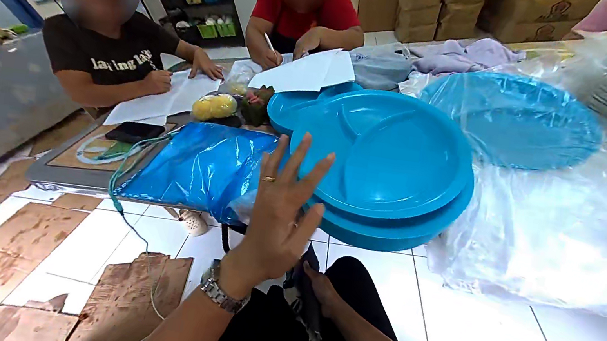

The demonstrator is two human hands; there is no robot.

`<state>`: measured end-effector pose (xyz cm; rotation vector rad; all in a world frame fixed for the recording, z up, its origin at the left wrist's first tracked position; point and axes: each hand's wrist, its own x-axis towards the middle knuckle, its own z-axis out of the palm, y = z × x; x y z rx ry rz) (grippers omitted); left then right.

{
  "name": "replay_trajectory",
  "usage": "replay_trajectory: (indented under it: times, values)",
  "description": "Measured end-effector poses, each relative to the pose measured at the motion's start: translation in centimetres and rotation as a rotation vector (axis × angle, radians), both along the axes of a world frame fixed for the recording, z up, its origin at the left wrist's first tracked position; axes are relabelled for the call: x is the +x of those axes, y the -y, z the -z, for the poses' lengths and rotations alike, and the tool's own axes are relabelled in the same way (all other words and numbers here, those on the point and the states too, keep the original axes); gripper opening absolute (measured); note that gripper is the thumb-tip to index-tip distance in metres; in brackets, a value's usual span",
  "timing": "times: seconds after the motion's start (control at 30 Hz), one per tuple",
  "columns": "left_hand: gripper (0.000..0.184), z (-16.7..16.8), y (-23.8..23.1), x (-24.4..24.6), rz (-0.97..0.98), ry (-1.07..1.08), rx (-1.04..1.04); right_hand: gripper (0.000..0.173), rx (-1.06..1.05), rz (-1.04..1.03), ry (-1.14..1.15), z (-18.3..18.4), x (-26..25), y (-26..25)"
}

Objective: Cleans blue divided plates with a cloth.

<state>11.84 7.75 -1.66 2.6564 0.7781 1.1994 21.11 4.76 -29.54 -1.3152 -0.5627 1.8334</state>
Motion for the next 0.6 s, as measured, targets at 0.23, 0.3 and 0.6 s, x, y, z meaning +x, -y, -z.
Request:
replay_trajectory:
  times: [0.23, 0.3, 0.6]
  values:
    - [0.057, -0.1, 2.3, 5.9, 0.103, -0.357, 0.036, 0.039, -0.197, -0.08, 0.161, -12.0, 1.4, 2.1]
    - [0.059, -0.1, 2.1, 5.5, 0.212, -0.335, -0.048, 0.038, -0.205, -0.04, 0.143, -12.7, 1.7, 2.2]
    - [0.049, -3.9, -3.0, 0.8, -0.371, -0.258, 0.168, 0.049, -0.1, 0.031, -0.108, 1.2, -0.4, -1.0]
